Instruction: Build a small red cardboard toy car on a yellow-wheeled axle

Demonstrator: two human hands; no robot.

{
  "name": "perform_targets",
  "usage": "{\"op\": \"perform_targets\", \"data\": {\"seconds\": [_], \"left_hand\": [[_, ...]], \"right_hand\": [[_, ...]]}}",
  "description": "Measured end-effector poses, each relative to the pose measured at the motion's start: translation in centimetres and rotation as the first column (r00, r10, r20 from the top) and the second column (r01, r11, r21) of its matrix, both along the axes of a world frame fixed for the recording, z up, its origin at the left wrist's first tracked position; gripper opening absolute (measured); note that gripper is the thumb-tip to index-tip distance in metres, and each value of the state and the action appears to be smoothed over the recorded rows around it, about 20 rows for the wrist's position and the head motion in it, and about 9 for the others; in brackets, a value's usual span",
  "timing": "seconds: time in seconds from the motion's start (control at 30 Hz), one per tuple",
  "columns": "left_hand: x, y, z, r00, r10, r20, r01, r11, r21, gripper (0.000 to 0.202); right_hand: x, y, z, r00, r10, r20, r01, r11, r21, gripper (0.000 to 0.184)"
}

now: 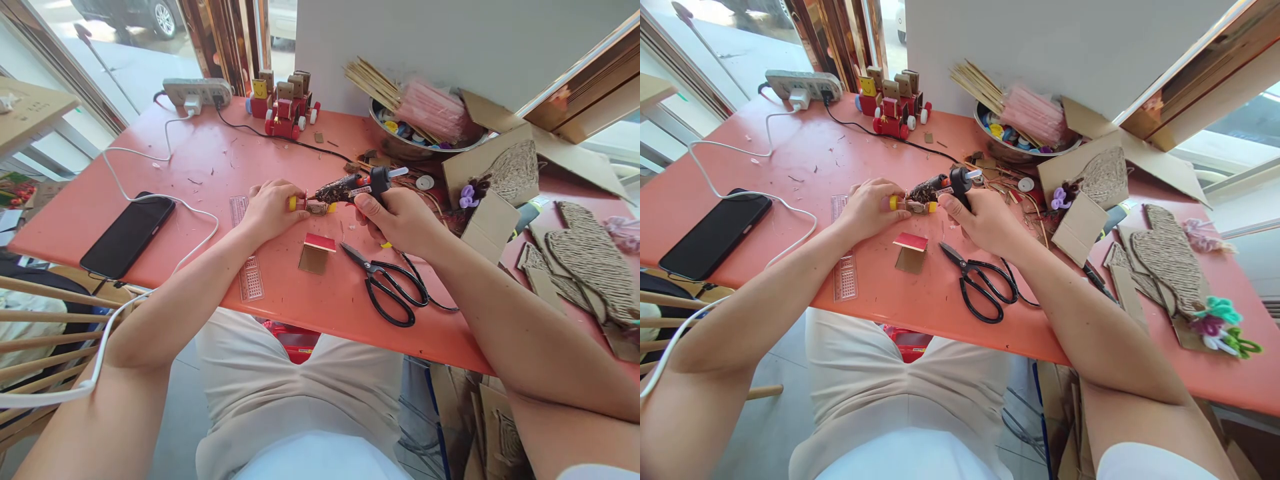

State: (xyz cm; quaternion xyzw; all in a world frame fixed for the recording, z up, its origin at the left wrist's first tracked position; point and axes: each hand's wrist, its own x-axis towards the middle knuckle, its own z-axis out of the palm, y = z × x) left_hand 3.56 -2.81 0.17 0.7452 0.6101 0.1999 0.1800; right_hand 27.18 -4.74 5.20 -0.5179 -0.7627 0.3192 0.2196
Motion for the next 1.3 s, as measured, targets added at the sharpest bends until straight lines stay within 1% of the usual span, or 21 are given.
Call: {"op": "perform_targets", "data": {"seconds": [0.33, 0.57, 0.63, 0.7, 0.77, 0.8, 0.83, 0.87, 0.9, 0.93, 0.97, 1.0, 1.03, 1.07, 1.1, 1.13, 1.17, 1.23, 1.27, 1.3], "left_hand": [[0.1, 0.0, -0.1, 1.000, 0.012, -0.003, -0.012, 1.000, 0.000, 0.028], [0.0, 0.1, -0.1, 1.000, 0.003, -0.005, -0.003, 1.000, 0.001, 0.030], [-0.2, 0.2, -0.1, 1.000, -0.007, -0.001, 0.007, 1.000, 0.008, 0.029], [-0.3, 0.2, -0.2, 1.000, -0.018, 0.005, 0.018, 1.000, 0.017, 0.030], [-0.5, 0.3, -0.2, 1.000, -0.022, 0.008, 0.022, 0.999, 0.023, 0.030], [-0.5, 0.4, -0.2, 1.000, -0.024, 0.008, 0.024, 0.999, 0.026, 0.031], [-0.6, 0.4, -0.3, 1.000, -0.026, 0.007, 0.025, 0.999, 0.028, 0.032], [-0.7, 0.5, -0.3, 1.000, -0.026, 0.007, 0.026, 0.999, 0.030, 0.033], [-0.8, 0.6, -0.3, 1.000, -0.027, 0.007, 0.027, 0.999, 0.031, 0.034], [-0.9, 0.6, -0.3, 1.000, -0.025, 0.007, 0.025, 0.999, 0.033, 0.036], [-1.1, 0.7, -0.4, 1.000, -0.024, 0.008, 0.024, 0.999, 0.035, 0.038], [-1.2, 0.8, -0.4, 1.000, -0.024, 0.009, 0.023, 0.999, 0.039, 0.039], [-1.4, 0.8, -0.4, 1.000, -0.022, 0.009, 0.022, 0.999, 0.043, 0.040], [-1.5, 0.8, -0.3, 1.000, -0.024, 0.010, 0.023, 0.999, 0.045, 0.041], [-1.6, 0.8, -0.2, 1.000, -0.025, 0.009, 0.024, 0.999, 0.049, 0.042], [-1.7, 0.7, 0.0, 1.000, -0.021, 0.008, 0.020, 0.998, 0.054, 0.043], [-1.8, 0.6, 0.2, 1.000, -0.019, 0.007, 0.018, 0.998, 0.058, 0.045], [-2.0, 0.3, 0.8, 1.000, -0.012, 0.016, 0.011, 0.998, 0.070, 0.048], [-2.0, 0.1, 1.2, 0.999, -0.013, 0.029, 0.011, 0.997, 0.076, 0.049], [-2.1, -0.1, 1.5, 0.999, -0.010, 0.048, 0.006, 0.996, 0.090, 0.051]], "right_hand": [[0.3, 0.0, -0.1, 0.999, 0.036, 0.022, -0.037, 0.999, 0.015, 0.065], [0.2, -0.1, -0.1, 0.999, 0.027, 0.021, -0.027, 1.000, 0.002, 0.060], [0.0, -0.2, -0.1, 1.000, 0.019, -0.008, -0.019, 0.999, -0.041, 0.059], [-0.1, -0.4, 0.1, 0.998, 0.018, -0.068, -0.026, 0.992, -0.124, 0.059], [0.0, -0.6, 0.8, 0.987, 0.028, -0.161, -0.063, 0.975, -0.215, 0.061], [0.1, -0.7, 1.4, 0.975, 0.027, -0.221, -0.081, 0.968, -0.239, 0.062], [0.4, -0.8, 2.1, 0.957, 0.019, -0.289, -0.089, 0.969, -0.232, 0.065], [0.8, -1.0, 3.0, 0.935, 0.012, -0.355, -0.085, 0.977, -0.193, 0.069], [1.2, -1.3, 3.8, 0.908, -0.003, -0.419, -0.053, 0.991, -0.122, 0.074], [1.7, -1.7, 4.7, 0.883, -0.009, -0.469, -0.003, 1.000, -0.025, 0.079], [2.3, -2.3, 5.4, 0.870, -0.016, -0.494, 0.062, 0.995, 0.076, 0.082], [2.9, -3.0, 6.0, 0.854, -0.045, -0.519, 0.155, 0.973, 0.171, 0.083], [3.7, -3.9, 6.3, 0.835, -0.089, -0.543, 0.267, 0.928, 0.259, 0.083], [4.5, -5.0, 6.4, 0.812, -0.136, -0.567, 0.372, 0.870, 0.323, 0.081], [5.4, -6.1, 6.2, 0.806, -0.172, -0.566, 0.438, 0.816, 0.377, 0.077], [6.4, -7.2, 5.9, 0.833, -0.199, -0.517, 0.446, 0.794, 0.413, 0.073], [7.5, -8.4, 5.5, 0.872, -0.232, -0.431, 0.422, 0.802, 0.422, 0.069], [9.7, -10.4, 4.3, 0.936, -0.301, -0.183, 0.352, 0.788, 0.505, 0.059], [10.7, -11.2, 3.7, 0.945, -0.326, -0.005, 0.283, 0.815, 0.506, 0.050], [11.7, -11.8, 3.0, 0.940, -0.316, 0.127, 0.220, 0.848, 0.481, 0.042]]}}
